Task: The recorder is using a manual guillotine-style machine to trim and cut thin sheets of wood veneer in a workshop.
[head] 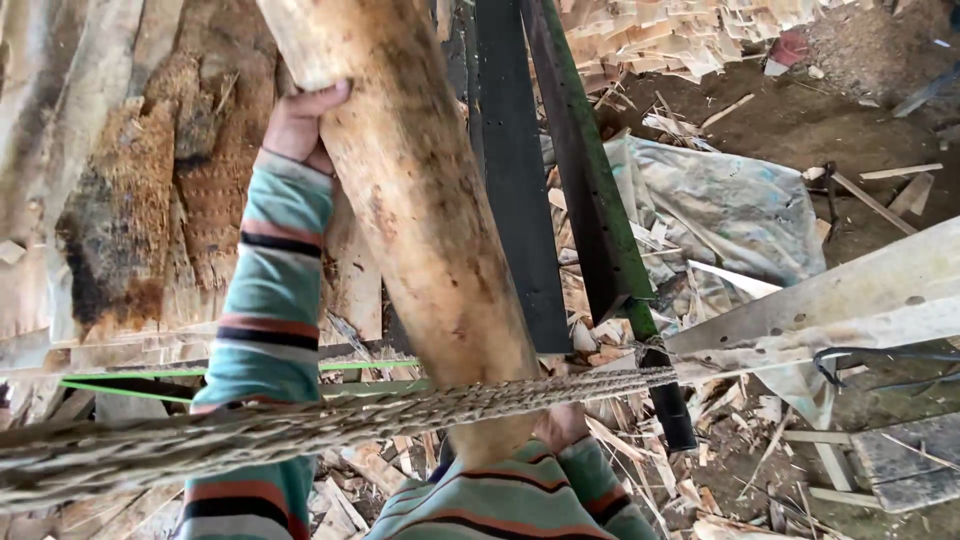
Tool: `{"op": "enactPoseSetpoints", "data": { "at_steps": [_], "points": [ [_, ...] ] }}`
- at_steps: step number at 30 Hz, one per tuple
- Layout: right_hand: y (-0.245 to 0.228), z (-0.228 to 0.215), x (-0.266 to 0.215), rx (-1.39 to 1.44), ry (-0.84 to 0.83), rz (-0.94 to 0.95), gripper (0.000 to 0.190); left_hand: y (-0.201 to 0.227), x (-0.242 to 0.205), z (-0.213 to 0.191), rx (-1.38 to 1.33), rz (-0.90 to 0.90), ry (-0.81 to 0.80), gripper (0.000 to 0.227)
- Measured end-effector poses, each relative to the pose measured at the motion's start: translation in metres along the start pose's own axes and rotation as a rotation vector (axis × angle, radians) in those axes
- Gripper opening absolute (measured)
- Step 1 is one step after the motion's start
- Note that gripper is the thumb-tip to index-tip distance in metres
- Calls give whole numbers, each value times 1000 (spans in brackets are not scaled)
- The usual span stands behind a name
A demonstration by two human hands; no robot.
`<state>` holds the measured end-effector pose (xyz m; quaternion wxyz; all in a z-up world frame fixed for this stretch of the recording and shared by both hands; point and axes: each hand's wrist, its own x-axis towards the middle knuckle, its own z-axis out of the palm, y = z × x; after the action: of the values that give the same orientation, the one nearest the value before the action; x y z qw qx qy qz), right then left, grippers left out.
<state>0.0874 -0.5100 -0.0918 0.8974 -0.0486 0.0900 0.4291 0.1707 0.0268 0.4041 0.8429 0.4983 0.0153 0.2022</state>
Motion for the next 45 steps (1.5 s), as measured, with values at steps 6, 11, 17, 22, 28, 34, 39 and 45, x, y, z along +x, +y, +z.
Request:
{"op": "enactPoseSetpoints", "data": {
  "at_steps": [6,11,17,22,28,34,39,45],
  "points": [
    [30,74,-6,-211,-38,-65,51,-59,101,-128,346,23,102,27],
    [25,24,-28,-533,231,64,54,-263,-7,-282,87,-389,527,17],
    [-14,-41,-52,-793,338,308,54,-346,-307,-208,481,-168,783,41],
    [-53,6,-73,-870,505,226,56,-365,-395,-153,461,-249,961,48],
    [-78,85,-61,-820,675,-9,61,-337,-366,-136,-83,-518,969,69],
    [-69,74,-39,-936,631,46,68,-294,-370,-136,-70,-364,793,66],
    [-39,74,-29,-1198,528,167,61,-262,-390,-144,30,-701,584,73],
    [-10,124,-16,-1058,447,123,55,-276,-356,-161,368,-939,568,84]
  ]
}}
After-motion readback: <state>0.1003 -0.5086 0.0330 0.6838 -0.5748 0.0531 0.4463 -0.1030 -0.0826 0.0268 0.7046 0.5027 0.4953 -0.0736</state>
